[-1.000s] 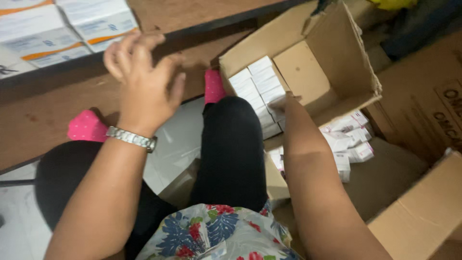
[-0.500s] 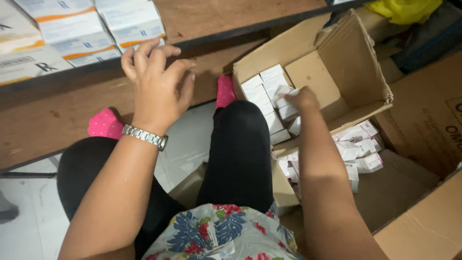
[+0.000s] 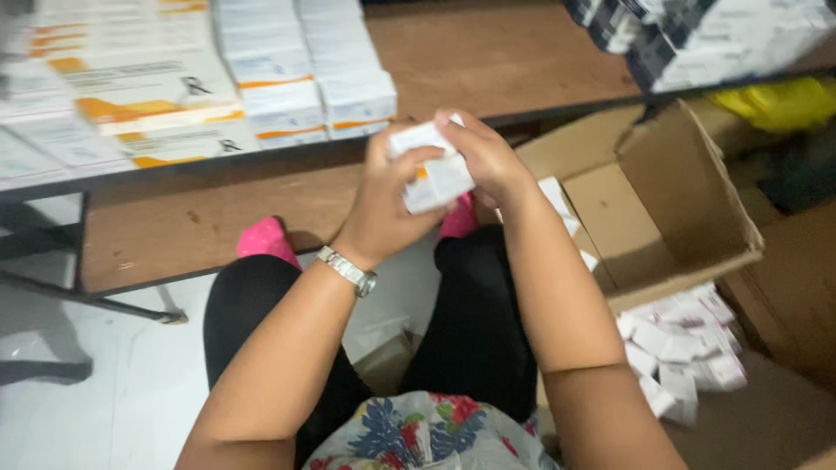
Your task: The person sits on the floor and repeatedly picks up small white boxes from a cardboard carton, then places them onto a wooden shelf, stacking them in neat rows. The person handles the boxes one at a time, aligning them carefully on the shelf.
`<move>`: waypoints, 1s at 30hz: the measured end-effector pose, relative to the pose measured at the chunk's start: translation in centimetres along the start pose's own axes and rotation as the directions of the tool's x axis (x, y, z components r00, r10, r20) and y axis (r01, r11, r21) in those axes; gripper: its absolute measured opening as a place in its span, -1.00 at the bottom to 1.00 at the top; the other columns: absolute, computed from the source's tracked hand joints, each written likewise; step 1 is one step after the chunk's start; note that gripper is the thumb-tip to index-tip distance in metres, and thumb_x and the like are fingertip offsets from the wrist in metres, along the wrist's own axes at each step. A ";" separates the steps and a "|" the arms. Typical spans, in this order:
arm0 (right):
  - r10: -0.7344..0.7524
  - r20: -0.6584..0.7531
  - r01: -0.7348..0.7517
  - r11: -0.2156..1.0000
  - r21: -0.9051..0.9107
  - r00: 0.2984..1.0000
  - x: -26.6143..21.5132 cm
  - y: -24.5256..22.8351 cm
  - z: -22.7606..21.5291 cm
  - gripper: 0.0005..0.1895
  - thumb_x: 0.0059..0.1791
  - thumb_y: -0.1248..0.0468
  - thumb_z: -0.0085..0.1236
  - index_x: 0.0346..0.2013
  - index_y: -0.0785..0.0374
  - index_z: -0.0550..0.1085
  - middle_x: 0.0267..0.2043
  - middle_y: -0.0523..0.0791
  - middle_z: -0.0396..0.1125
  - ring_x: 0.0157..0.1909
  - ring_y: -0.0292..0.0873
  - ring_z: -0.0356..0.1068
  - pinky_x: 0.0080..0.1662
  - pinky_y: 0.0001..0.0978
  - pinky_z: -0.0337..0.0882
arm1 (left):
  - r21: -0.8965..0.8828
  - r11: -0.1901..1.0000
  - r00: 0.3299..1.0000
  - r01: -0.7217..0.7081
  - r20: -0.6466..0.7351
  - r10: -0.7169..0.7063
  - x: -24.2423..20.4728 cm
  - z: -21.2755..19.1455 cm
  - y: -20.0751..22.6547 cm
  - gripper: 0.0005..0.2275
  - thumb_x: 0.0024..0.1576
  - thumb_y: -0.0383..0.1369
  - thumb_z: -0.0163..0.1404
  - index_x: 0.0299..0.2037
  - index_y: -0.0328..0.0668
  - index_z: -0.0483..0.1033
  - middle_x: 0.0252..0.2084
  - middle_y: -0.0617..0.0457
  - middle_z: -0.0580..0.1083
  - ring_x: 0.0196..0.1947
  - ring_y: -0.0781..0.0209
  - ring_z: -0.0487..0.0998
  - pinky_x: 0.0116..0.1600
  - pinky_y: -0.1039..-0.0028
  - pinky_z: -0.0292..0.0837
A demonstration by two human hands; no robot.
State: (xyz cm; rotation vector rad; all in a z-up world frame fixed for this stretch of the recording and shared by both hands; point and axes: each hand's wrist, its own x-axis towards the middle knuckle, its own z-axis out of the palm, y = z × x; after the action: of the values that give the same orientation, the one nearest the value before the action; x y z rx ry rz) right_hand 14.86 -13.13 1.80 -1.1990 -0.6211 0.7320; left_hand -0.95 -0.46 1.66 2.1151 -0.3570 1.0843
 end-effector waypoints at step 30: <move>-0.716 0.192 0.393 0.125 -0.911 0.671 8.3 2.2 12.8 -0.57 0.00 0.17 0.35 0.17 0.00 0.53 -0.15 -0.17 0.45 0.04 -0.09 0.31 0.18 -0.10 0.22 | -0.405 0.912 0.597 0.056 -0.719 -0.356 -3.3 -11.9 -10.5 -0.68 0.47 -0.45 -0.07 0.35 -0.08 0.12 0.39 -0.01 0.19 0.13 0.22 0.45 -0.09 0.50 0.57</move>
State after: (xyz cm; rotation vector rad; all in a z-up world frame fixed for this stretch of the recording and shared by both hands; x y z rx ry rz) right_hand 9.84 1.36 3.34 -1.8524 -1.2242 -0.6607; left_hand -4.46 15.09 -1.35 1.1536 0.1366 1.5463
